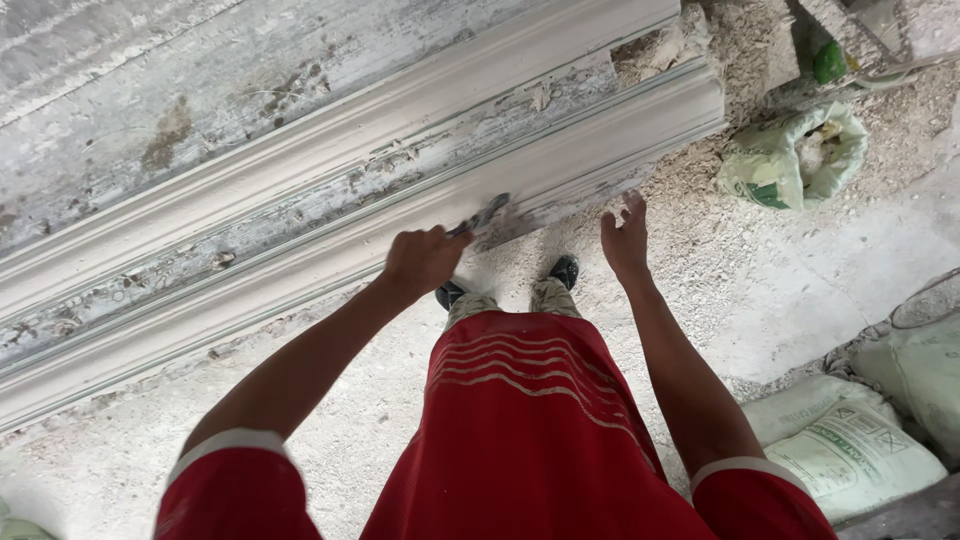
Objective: The person uses a small putty knife to scrape dried plaster residue off decorative plaster cornice mouldings laid on a work table, working along the grooves of each piece. They reposition the mouldings and move between pieces, occasionally dipping the blade to clear accumulated plaster.
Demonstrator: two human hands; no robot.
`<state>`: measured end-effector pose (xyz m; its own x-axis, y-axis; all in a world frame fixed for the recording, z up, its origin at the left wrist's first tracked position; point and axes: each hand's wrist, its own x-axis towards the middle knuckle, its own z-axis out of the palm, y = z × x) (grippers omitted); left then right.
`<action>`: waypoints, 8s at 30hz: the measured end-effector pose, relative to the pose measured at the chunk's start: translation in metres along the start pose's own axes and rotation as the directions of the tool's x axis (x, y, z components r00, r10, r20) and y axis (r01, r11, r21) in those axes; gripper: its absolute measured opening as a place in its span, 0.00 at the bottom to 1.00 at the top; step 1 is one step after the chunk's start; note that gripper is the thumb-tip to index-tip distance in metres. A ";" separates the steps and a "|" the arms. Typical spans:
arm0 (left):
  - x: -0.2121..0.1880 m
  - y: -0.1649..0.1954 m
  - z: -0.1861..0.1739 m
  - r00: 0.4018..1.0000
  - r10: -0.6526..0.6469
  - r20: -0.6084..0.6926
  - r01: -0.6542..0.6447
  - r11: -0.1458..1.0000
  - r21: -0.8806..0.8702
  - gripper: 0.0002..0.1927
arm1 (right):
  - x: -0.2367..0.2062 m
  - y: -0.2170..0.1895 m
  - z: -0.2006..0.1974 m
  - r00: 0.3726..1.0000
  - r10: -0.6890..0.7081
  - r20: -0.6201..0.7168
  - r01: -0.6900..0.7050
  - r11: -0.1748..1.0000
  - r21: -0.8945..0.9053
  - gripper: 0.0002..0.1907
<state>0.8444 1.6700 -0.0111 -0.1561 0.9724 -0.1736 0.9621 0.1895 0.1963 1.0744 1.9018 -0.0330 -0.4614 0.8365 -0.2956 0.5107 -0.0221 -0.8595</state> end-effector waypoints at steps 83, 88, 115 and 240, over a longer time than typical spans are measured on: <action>0.348 -0.033 -0.124 0.882 -0.321 -0.345 0.124 0.864 -0.488 0.27 | 0.077 0.023 -0.077 0.952 -0.054 -0.301 0.132 0.961 0.244 0.20; 0.391 -0.053 -0.116 0.932 -0.179 -0.314 0.145 0.981 -0.127 0.22 | 0.069 0.010 -0.056 0.916 -0.248 -0.315 0.300 0.945 0.130 0.21; 0.368 -0.162 -0.104 0.945 -0.250 0.210 0.325 0.779 -0.536 0.19 | 0.077 -0.042 -0.003 0.946 -0.138 -0.293 0.171 0.981 0.091 0.10; -1.090 -0.989 0.023 0.509 -0.806 -0.303 0.732 0.590 -0.339 0.19 | -0.632 -0.550 1.418 0.389 0.028 0.921 0.857 0.357 -0.373 0.23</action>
<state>0.0686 0.4198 -0.0381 -0.9223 0.3836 0.0462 0.3778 0.8703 0.3161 0.0564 0.6093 0.0354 -0.8333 -0.1793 -0.5230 0.0575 0.9127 -0.4045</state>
